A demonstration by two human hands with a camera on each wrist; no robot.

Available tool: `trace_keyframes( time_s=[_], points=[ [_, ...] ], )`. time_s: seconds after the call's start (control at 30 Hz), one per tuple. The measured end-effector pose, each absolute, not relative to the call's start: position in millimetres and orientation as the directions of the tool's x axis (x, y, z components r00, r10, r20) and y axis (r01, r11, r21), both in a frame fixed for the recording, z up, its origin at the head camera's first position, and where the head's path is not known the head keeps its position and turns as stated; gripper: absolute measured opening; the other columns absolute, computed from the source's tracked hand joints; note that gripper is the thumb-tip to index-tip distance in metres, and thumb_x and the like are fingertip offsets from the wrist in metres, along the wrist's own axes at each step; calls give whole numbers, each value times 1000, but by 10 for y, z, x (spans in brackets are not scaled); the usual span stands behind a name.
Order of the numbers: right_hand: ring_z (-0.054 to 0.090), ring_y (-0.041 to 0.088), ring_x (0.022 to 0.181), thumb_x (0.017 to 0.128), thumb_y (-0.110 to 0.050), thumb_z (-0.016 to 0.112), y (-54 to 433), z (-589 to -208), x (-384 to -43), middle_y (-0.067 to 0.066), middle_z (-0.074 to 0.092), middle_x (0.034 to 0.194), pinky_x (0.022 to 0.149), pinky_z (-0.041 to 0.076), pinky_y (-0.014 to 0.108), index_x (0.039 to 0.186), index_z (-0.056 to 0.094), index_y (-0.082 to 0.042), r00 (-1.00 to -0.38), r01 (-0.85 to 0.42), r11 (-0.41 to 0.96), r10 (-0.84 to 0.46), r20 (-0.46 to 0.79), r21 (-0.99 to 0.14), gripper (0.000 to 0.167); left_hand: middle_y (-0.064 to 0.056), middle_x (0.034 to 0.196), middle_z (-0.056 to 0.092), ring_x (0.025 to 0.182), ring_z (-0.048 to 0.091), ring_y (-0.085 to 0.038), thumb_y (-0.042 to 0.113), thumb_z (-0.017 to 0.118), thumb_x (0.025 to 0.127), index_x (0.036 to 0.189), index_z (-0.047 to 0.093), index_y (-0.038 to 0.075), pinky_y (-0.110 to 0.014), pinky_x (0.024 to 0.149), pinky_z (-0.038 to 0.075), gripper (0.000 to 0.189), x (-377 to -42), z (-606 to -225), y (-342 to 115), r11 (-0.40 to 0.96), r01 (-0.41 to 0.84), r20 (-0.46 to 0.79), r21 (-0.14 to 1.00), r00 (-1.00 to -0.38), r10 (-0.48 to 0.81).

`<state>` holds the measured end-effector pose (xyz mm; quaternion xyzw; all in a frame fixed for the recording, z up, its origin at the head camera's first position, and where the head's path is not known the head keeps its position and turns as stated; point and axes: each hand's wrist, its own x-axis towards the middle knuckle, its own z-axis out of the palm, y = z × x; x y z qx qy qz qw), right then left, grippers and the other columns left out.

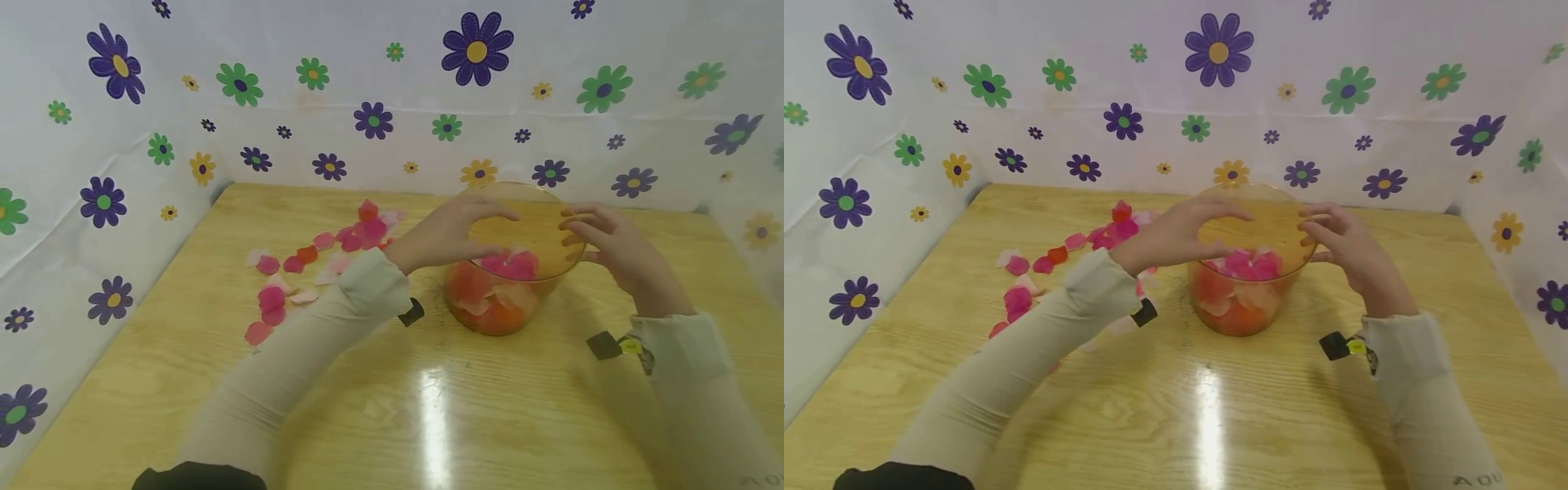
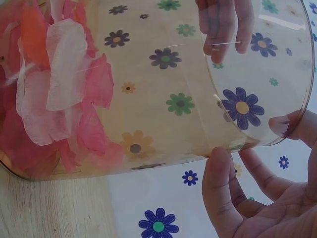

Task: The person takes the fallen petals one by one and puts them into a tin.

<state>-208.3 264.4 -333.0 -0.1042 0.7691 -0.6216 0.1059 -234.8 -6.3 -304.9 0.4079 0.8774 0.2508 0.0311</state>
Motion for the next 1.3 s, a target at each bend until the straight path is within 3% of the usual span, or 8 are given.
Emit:
trace_keyframes(
  time_s=[0.2,0.37,0.5,0.6,0.73,0.9,1.1,1.3],
  points=[
    [59,4,88,98,-24,49,2643,-3319,-2070,-15,59,104,74,50,16,117,52,-23,-956,-27,194,-291,-32,-981,19,6,137,51,134,38,-11,29,67,87,129,55,23,-26,112,31,45,-2319,-3082,-61,550,667,175,502,-701,691],
    [58,2,91,98,-27,46,2624,-3331,-2054,-18,58,105,75,49,15,119,50,-26,-959,-25,269,-277,-53,-963,21,4,137,51,134,39,-10,26,64,89,131,53,20,-26,112,31,43,-2263,-3236,-182,436,687,347,581,-694,631],
    [58,2,92,99,-27,45,2608,-3350,-2065,-19,58,105,76,50,15,120,49,-26,-958,-36,298,-283,-52,-954,21,-1,143,44,135,38,-17,25,63,90,137,45,17,-33,111,36,51,-2136,-3317,-430,429,759,476,490,-645,597],
    [59,2,90,99,-25,46,2602,-3357,-2082,-19,59,104,76,50,15,118,50,-26,-956,-40,271,-290,-43,-962,20,-5,144,42,134,41,-22,24,64,89,139,42,15,-37,108,40,55,-2022,-3315,-698,502,772,483,390,-635,602],
    [58,1,90,99,-25,46,2631,-3355,-2095,-19,58,104,75,50,15,116,50,-27,-955,-48,267,-293,-34,-962,18,-8,141,45,130,45,-26,25,66,87,138,45,14,-39,102,45,56,-1906,-3343,-1074,617,746,367,250,-663,653],
    [59,1,89,98,-25,47,2670,-3345,-2091,-17,58,105,75,49,14,118,50,-27,-956,-42,265,-292,-38,-963,20,-7,138,49,124,51,-27,26,69,85,137,47,18,-42,97,49,57,-1822,-3499,-1438,720,683,65,122,-730,681],
    [59,1,88,99,-23,46,2672,-3328,-2096,-18,60,102,74,49,15,116,51,-28,-956,-24,244,-290,-49,-969,18,-9,144,42,130,43,-31,28,74,79,140,42,24,-50,104,41,68,-1708,-3660,-1824,766,634,-203,106,-740,641],
    [59,2,88,99,-22,46,2672,-3331,-2109,-19,60,103,74,48,16,115,50,-27,-955,-13,235,-291,-57,-972,18,-12,147,37,132,40,-36,33,78,75,141,39,27,-53,101,42,77,-1654,-3724,-2078,803,578,-297,143,-749,592]
  ],
)
